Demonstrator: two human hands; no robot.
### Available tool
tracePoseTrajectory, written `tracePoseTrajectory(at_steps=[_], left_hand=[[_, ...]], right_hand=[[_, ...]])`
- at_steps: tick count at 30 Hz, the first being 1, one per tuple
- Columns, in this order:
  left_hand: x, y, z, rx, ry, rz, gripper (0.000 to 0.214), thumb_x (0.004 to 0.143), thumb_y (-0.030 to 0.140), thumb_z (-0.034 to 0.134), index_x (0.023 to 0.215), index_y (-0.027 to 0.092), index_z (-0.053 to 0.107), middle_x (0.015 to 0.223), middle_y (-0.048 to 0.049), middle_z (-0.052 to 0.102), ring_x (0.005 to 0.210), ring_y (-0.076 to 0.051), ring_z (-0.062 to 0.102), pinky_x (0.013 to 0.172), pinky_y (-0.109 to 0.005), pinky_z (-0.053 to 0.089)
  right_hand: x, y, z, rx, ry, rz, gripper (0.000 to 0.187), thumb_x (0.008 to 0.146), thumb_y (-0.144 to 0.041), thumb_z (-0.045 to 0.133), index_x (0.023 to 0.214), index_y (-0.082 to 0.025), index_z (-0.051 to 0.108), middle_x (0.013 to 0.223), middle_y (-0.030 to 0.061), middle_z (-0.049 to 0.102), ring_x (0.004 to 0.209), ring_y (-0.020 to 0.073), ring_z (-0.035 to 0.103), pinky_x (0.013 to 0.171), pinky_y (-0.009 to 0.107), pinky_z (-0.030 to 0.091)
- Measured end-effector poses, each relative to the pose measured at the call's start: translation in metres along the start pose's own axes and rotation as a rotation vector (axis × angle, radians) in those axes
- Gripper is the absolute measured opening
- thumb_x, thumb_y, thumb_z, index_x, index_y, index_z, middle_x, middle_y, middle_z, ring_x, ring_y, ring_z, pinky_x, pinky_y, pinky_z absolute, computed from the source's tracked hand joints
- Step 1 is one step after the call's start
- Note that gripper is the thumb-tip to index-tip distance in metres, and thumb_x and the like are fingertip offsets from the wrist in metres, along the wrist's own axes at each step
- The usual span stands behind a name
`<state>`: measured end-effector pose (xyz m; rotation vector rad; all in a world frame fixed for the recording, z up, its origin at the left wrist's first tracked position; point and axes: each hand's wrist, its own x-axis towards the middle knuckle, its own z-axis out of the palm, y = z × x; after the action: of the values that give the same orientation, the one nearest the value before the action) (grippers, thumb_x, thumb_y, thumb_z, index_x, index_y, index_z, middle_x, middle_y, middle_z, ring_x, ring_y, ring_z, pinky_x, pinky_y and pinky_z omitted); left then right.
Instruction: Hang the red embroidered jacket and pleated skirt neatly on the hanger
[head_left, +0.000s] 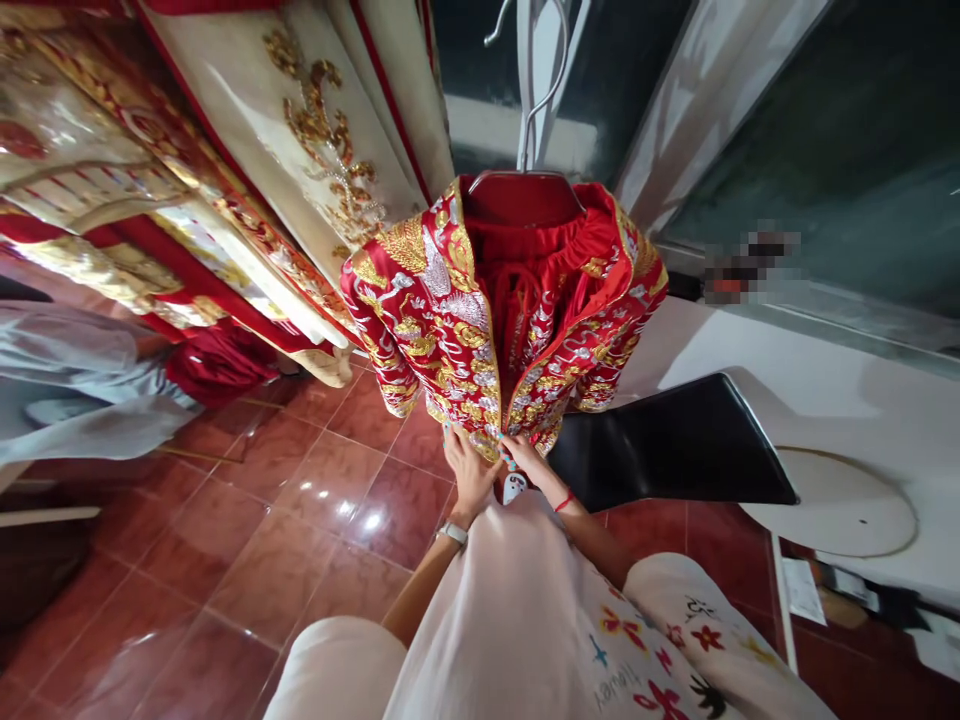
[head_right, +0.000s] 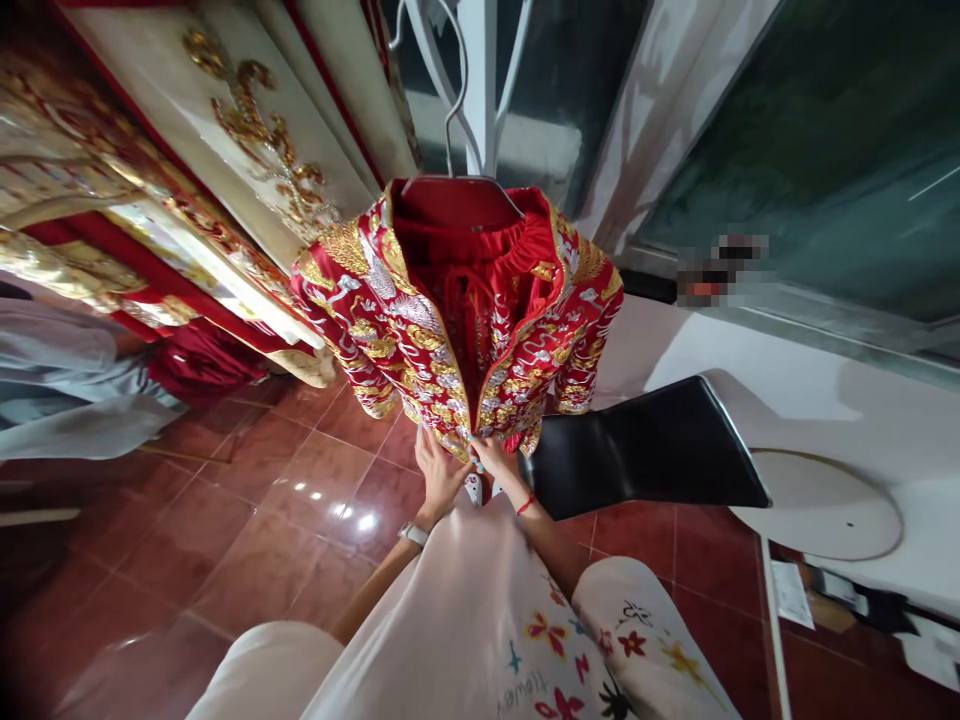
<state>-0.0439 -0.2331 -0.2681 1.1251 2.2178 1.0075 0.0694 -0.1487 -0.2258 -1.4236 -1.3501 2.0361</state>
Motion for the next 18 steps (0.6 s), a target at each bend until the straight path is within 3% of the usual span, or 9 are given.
tracePoseTrajectory(at_steps=[3,5,9,13,18], left_hand=[[0.010,0.010,0.008,0.236,-0.119,0.232,0.087,0.085,0.045,0.060,0.154,0.001,0.030,0.163,-0.0311,0.021,0.155,-0.043,0.008,0.122,-0.065,0.007],[0.017,0.015,0.017,0.276,-0.141,0.240,0.072,0.090,0.030,0.048,0.155,0.002,0.032,0.163,-0.0291,0.026,0.155,-0.041,0.011,0.122,-0.065,0.004],[0.027,0.017,0.029,0.255,-0.106,0.223,0.067,0.089,0.016,0.038,0.154,0.001,0.035,0.162,-0.0271,0.029,0.155,-0.039,0.015,0.124,-0.062,0.002],[0.028,0.016,0.031,0.252,-0.089,0.241,0.066,0.089,0.020,0.046,0.151,-0.002,0.039,0.162,-0.0287,0.028,0.154,-0.041,0.019,0.125,-0.062,0.004],[0.033,0.024,0.024,0.257,-0.061,0.270,0.075,0.091,0.041,0.052,0.152,0.000,0.037,0.162,-0.0287,0.026,0.155,-0.041,0.016,0.123,-0.064,0.001]], right_hand=[[-0.001,0.000,0.003,0.000,0.001,0.007,0.037,0.076,-0.039,0.067,0.051,-0.021,0.047,0.046,-0.0050,0.040,0.046,0.0081,0.033,0.043,0.022,0.022],[-0.002,-0.003,0.006,0.012,-0.015,0.007,0.039,0.073,-0.040,0.071,0.050,-0.021,0.046,0.045,-0.0052,0.040,0.046,0.0077,0.032,0.042,0.022,0.020],[0.000,-0.017,0.008,0.070,-0.049,-0.002,0.041,0.069,-0.045,0.075,0.053,-0.022,0.045,0.045,-0.0067,0.038,0.046,0.0069,0.031,0.042,0.021,0.017],[0.009,-0.046,0.002,0.178,-0.086,-0.039,0.041,0.073,-0.051,0.068,0.059,-0.022,0.043,0.047,-0.0094,0.032,0.043,0.0055,0.024,0.042,0.021,0.017],[0.010,-0.065,0.000,0.296,-0.085,-0.106,0.040,0.076,-0.052,0.068,0.064,-0.022,0.044,0.047,-0.0105,0.032,0.043,0.0054,0.022,0.042,0.021,0.017]])
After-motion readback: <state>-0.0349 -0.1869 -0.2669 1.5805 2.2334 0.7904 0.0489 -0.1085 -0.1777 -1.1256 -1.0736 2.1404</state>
